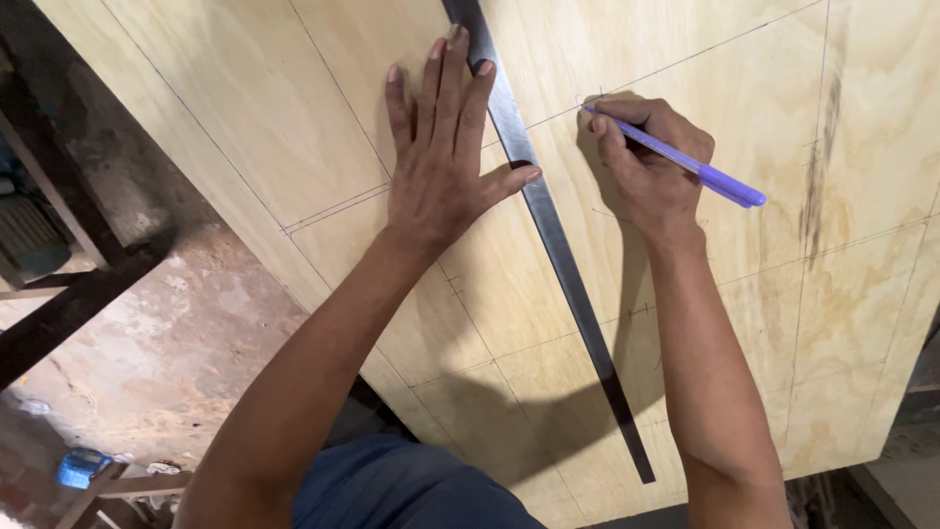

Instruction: The person uses a compass to draw arcs and a metal ruler to draw straight lines on a large plywood sheet. They adjust the compass and reposition the ruler multiple times to create a grid-like pattern of markings on the wood surface.

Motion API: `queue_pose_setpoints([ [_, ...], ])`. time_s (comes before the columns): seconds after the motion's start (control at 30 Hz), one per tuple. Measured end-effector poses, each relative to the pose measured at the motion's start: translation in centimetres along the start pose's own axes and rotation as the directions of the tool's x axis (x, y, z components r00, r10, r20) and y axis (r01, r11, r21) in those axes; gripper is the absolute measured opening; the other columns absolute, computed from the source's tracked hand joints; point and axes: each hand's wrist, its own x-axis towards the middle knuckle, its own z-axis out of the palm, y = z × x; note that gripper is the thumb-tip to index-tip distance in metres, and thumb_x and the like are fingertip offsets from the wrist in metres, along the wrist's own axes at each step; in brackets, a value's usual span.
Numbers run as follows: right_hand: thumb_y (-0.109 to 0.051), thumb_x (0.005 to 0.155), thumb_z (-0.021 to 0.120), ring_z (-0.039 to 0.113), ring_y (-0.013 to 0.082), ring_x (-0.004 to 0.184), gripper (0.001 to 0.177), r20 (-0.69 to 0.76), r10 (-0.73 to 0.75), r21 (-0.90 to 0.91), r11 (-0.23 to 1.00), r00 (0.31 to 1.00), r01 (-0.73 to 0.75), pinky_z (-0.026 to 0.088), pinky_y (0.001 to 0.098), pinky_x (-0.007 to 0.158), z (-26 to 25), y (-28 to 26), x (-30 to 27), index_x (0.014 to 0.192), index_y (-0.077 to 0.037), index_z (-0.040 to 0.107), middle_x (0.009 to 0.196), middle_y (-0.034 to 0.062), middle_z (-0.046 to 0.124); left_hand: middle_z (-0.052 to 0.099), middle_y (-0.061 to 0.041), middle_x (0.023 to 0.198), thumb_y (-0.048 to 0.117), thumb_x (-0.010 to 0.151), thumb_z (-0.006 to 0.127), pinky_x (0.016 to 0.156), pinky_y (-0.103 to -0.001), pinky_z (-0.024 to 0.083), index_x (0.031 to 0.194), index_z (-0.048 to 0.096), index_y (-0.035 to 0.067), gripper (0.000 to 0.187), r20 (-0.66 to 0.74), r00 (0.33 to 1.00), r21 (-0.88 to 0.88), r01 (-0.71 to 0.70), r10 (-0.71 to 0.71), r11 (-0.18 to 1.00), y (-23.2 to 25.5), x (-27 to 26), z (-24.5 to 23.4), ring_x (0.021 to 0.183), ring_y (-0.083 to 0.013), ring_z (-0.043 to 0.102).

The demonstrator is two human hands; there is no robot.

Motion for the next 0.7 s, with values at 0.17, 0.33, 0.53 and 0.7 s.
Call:
queue_pose_setpoints([
  [0.17,0.003,0.109,0.07,0.07,0.0101,0.083,0.005,0.017,0.036,0.029,0.999,0.999,-0.036,0.057,0.0223,0.069,-0.2,-0.1,0.3,0.109,0.008,0.068,0.106,0.0166,0.076,0.022,-0.021,0.172,0.073,0.089,0.084,0.132,-0.063,0.0,0.161,0.037,-0.001,0.113,0.021,1.0,0.006,0.001,-0.001,1.0,0.2,0.2,-0.5,0.162,-0.0325,0.013],
  [0.33,0.003,0.11,0.07,0.069,0.0093,0.08,0.006,-0.01,0.068,0.023,0.997,0.998,-0.068,0.058,0.0221,0.068,-0.5,0.3,0.0,0.11,0.007,0.066,0.1,0.0148,0.076,0.024,-0.022,0.171,0.068,0.094,0.082,0.131,-0.063,0.0,0.159,0.042,0.0,0.103,0.03,0.999,0.017,-0.014,0.013,1.0,0.2,0.2,-0.9,0.161,-0.0336,0.015],
  [0.53,0.002,0.109,0.071,0.064,0.009,0.07,0.007,-0.062,0.152,0.038,0.988,0.986,-0.15,0.051,0.0228,0.061,-0.4,0.7,-0.3,0.106,0.006,0.066,0.09,0.0109,0.073,0.026,-0.024,0.171,0.06,0.105,0.076,0.13,-0.064,0.0,0.159,0.043,0.0,0.087,0.033,0.999,0.022,-0.021,0.02,1.0,0.3,0.4,-1.2,0.162,-0.0347,0.016],
  [0.7,0.004,0.107,0.068,0.065,0.0091,0.074,0.005,-0.093,0.198,0.047,0.98,0.976,-0.194,0.054,0.0227,0.067,-0.3,0.6,-0.4,0.106,0.005,0.064,0.096,0.0107,0.073,0.027,-0.025,0.17,0.059,0.108,0.074,0.131,-0.065,0.001,0.16,0.043,0.0,0.085,0.029,0.999,0.032,-0.033,0.032,0.999,0.2,0.5,-1.1,0.161,-0.0356,0.017],
])
